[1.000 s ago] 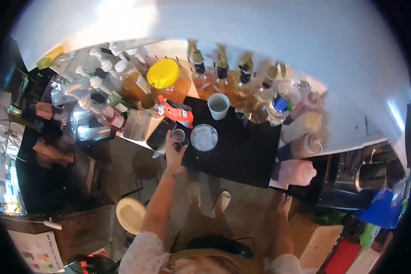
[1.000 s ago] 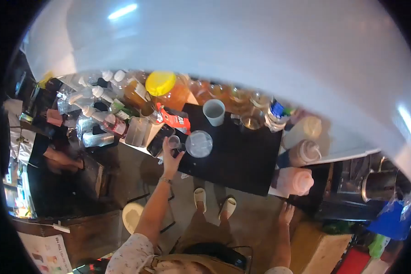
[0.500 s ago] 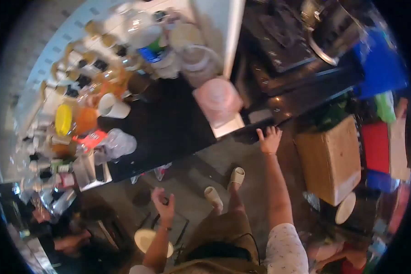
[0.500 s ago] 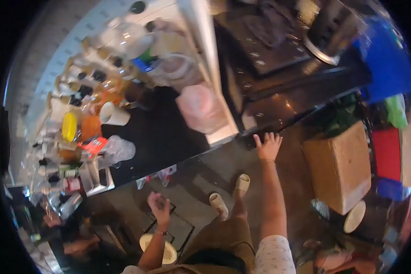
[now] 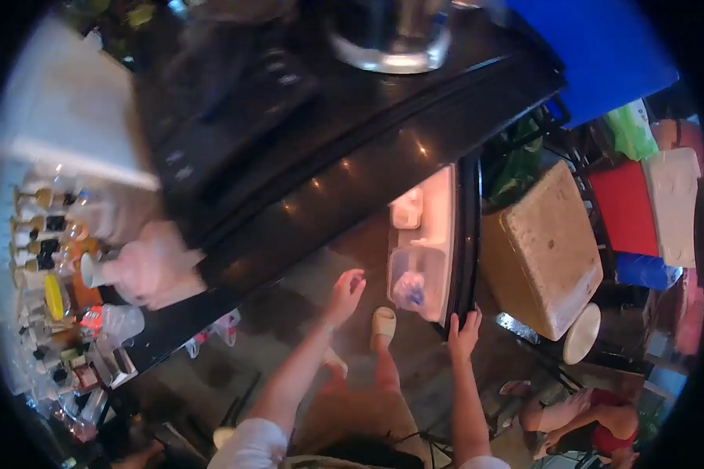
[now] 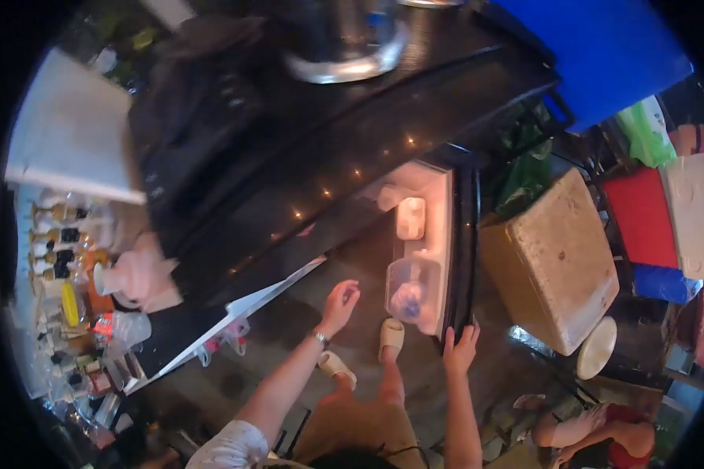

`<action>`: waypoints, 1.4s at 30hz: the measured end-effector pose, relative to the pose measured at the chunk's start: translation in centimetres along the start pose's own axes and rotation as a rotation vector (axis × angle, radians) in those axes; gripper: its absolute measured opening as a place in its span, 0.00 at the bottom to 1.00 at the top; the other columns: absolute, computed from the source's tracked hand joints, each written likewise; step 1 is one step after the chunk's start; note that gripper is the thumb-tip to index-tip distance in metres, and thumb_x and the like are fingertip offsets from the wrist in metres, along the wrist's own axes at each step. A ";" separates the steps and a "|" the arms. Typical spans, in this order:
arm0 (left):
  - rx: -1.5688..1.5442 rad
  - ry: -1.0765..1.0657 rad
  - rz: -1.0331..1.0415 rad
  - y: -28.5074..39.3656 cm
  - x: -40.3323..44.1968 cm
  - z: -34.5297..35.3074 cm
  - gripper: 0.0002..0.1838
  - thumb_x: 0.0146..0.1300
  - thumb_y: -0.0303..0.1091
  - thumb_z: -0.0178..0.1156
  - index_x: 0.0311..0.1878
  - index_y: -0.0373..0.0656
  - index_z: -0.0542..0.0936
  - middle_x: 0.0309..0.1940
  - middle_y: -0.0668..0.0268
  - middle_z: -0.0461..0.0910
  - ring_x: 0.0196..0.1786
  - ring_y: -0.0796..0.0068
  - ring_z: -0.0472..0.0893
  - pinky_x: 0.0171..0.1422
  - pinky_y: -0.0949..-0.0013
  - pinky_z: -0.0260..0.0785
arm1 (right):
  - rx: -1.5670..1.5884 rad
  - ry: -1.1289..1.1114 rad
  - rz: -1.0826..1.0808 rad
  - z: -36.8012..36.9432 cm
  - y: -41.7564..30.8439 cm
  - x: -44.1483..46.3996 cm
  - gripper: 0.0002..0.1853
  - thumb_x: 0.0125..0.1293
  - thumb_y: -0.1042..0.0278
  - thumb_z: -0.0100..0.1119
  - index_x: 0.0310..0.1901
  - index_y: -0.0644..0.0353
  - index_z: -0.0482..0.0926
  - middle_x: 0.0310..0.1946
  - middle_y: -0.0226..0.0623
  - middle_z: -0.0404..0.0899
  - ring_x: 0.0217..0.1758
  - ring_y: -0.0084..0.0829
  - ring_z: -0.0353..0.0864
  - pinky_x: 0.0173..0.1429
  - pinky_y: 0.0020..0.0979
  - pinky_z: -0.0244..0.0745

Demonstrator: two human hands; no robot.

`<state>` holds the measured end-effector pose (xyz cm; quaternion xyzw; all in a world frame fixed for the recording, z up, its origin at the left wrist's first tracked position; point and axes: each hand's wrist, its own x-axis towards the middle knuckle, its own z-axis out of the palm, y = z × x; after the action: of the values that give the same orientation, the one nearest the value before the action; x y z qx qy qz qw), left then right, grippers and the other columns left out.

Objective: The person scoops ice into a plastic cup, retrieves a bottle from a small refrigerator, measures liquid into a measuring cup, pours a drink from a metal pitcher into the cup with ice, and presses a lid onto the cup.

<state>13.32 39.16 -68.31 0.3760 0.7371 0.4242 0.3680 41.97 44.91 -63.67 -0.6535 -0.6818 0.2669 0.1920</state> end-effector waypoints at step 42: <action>-1.051 0.503 -0.287 20.7 -30.5 -13.2 0.26 0.62 0.38 0.53 0.60 0.35 0.60 0.53 0.61 0.66 0.59 0.73 0.64 0.64 0.67 0.54 | 0.497 -1.206 -0.995 -1.9 -25.7 -15.3 0.21 0.52 0.63 0.62 0.45 0.63 0.69 0.40 0.45 0.71 0.47 0.46 0.68 0.52 0.44 0.61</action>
<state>20.62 15.55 -37.95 -0.0716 0.5362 0.7541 0.3724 23.97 29.80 -45.05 0.0430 -0.7990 0.5991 0.0274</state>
